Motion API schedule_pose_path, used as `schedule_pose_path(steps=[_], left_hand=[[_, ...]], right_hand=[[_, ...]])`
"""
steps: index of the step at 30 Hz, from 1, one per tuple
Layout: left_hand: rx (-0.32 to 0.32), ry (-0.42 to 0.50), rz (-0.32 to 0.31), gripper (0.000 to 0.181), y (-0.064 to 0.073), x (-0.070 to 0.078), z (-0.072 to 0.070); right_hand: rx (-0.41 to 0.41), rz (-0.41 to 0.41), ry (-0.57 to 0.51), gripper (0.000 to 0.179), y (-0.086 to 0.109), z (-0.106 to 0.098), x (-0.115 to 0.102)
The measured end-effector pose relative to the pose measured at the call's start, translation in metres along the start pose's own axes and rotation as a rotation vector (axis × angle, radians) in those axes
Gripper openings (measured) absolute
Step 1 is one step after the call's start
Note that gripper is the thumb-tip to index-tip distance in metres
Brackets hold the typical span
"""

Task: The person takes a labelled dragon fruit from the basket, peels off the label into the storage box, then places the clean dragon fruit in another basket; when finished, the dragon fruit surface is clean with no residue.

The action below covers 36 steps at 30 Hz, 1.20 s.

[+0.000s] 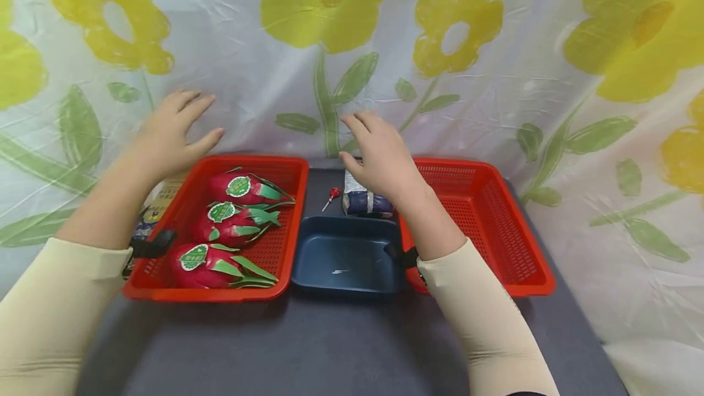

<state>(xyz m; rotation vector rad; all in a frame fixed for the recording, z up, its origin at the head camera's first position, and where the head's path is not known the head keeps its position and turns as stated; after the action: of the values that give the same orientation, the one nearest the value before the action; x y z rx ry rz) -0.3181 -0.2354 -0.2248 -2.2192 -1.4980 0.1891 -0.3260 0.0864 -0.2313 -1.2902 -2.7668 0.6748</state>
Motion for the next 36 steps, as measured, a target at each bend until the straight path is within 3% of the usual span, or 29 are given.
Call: schedule_pose_path(steps=[6, 11, 14, 19, 24, 29, 32, 36], left_hand=[[0.13, 0.098, 0.057, 0.063, 0.051, 0.019, -0.025], [0.261, 0.183, 0.029, 0.063, 0.107, 0.021, -0.034], [0.365, 0.22, 0.015, 0.059, 0.142, 0.017, -0.034], [0.435, 0.246, -0.062, 0.056, 0.195, 0.003, -0.018], [0.393, 0.263, -0.198, 0.059, 0.232, -0.013, 0.018], [0.234, 0.273, -0.368, 0.059, 0.257, -0.026, 0.055], [0.158, 0.293, -0.424, 0.057, 0.267, -0.032, 0.071], [0.121, 0.362, -0.486, 0.054, 0.277, -0.04, 0.086]], right_hand=[[0.013, -0.069, -0.074, 0.059, 0.026, 0.004, -0.034], [-0.015, -0.105, -0.141, 0.056, 0.048, 0.02, -0.058], [-0.031, -0.132, -0.196, 0.054, 0.06, 0.031, -0.071], [-0.062, -0.144, -0.34, 0.05, 0.074, 0.051, -0.088], [-0.107, -0.152, -0.477, 0.046, 0.081, 0.079, -0.107], [-0.194, -0.104, -0.562, 0.044, 0.082, 0.115, -0.125], [-0.249, -0.091, -0.527, 0.043, 0.08, 0.138, -0.137], [-0.334, -0.106, -0.382, 0.045, 0.07, 0.162, -0.156]])
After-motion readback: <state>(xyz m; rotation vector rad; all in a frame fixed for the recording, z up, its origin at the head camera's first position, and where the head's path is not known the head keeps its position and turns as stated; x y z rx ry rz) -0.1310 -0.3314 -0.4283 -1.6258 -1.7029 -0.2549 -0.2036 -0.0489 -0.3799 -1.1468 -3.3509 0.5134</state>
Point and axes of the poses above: each hand's wrist, its own y-axis away from the middle knuckle, its own z-axis out of the palm, x = y × z, the point moved 7 cm from there along -y, towards the middle knuckle, and after that the axes turned 2 degrees about -x, right-handed, at the moved point
